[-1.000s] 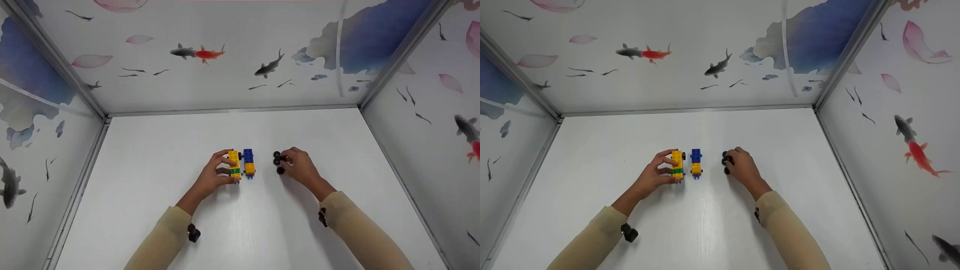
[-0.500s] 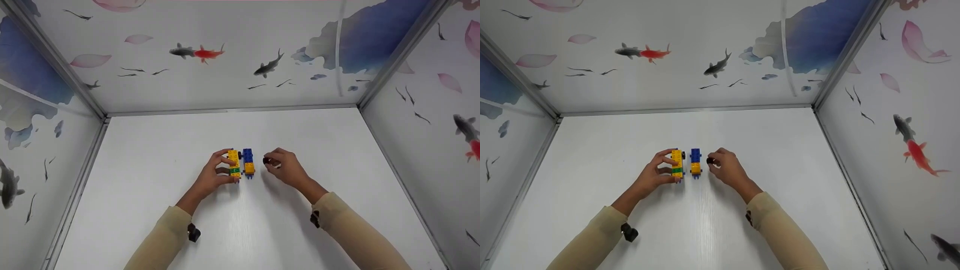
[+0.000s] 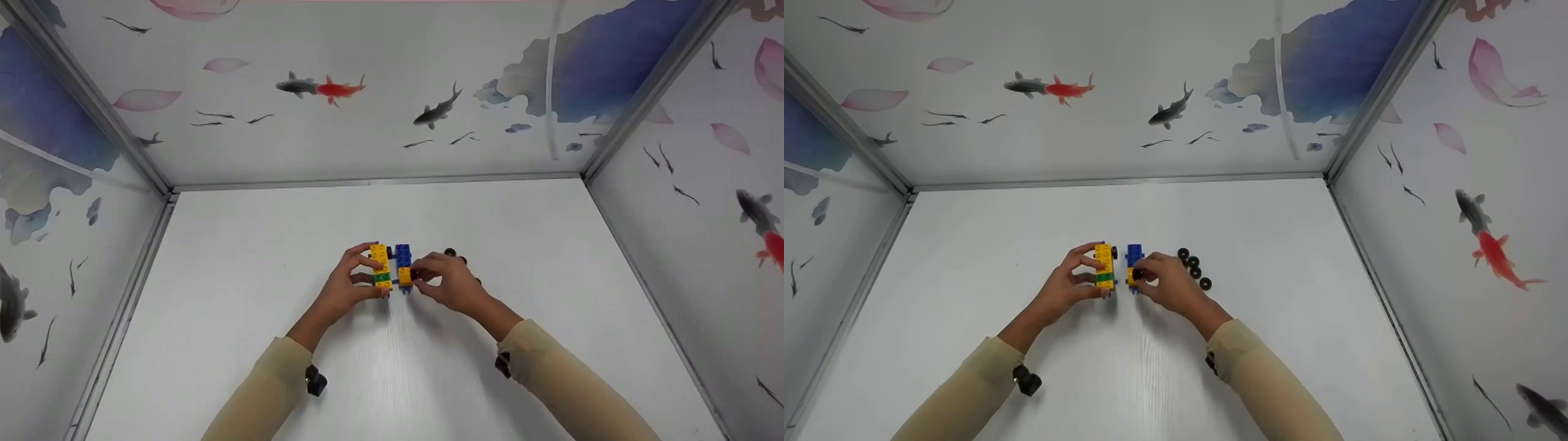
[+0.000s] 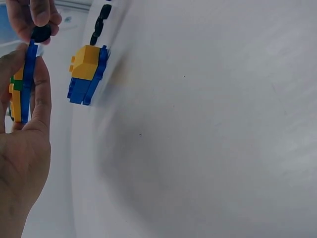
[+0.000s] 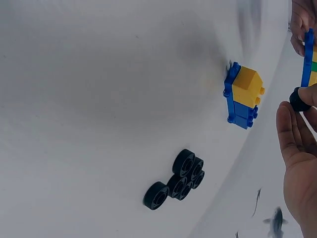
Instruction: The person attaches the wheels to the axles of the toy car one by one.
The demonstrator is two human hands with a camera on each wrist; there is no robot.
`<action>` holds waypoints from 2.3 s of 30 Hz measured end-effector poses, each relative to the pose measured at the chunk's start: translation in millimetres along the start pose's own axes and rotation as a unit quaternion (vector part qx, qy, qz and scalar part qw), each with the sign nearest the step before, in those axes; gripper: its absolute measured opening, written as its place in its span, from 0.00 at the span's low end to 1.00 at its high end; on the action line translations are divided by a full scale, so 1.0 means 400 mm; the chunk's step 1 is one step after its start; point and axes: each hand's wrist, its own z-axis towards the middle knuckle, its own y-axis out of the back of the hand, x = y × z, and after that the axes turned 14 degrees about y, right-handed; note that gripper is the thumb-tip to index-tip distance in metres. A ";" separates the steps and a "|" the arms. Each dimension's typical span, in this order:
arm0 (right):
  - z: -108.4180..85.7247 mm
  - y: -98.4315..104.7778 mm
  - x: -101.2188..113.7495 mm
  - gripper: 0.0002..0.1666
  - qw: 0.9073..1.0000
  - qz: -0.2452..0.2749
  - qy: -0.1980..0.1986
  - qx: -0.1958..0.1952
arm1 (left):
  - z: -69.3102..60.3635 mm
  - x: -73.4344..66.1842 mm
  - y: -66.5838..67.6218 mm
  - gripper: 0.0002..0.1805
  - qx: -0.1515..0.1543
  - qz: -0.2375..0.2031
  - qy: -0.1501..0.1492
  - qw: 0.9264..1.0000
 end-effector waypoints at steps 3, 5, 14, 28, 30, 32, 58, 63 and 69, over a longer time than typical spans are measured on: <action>0.004 -0.010 0.009 0.20 1.000 0.013 0.009 0.005 | 0.001 0.003 0.000 0.25 -0.001 -0.003 -0.002 1.000; 0.006 -0.015 0.014 0.21 1.000 0.018 0.011 0.007 | 0.002 0.005 0.000 0.24 -0.003 -0.003 -0.002 1.000; 0.014 -0.038 0.024 0.21 0.999 0.049 0.009 0.012 | 0.002 0.009 -0.002 0.24 0.003 -0.017 0.000 1.000; 0.012 -0.050 0.029 0.21 0.999 0.049 0.009 0.007 | -0.002 0.007 -0.006 0.24 0.005 -0.024 -0.004 1.000; 0.012 -0.049 0.030 0.21 0.998 0.054 0.012 0.000 | 0.000 0.006 -0.009 0.25 0.003 -0.027 -0.005 1.000; 0.012 -0.049 0.030 0.21 0.998 0.062 0.010 -0.007 | 0.001 0.002 -0.013 0.25 0.002 -0.031 -0.007 0.999; 0.014 -0.048 0.033 0.21 0.998 0.065 -0.009 -0.005 | 0.011 -0.004 -0.039 0.23 -0.014 0.000 -0.012 1.000; 0.011 -0.043 0.023 0.21 0.997 0.069 -0.016 0.008 | 0.011 -0.003 -0.043 0.23 -0.017 0.003 -0.012 1.000; 0.013 -0.039 0.018 0.20 0.996 0.091 -0.007 0.002 | 0.011 -0.001 -0.043 0.24 -0.016 -0.001 -0.021 1.000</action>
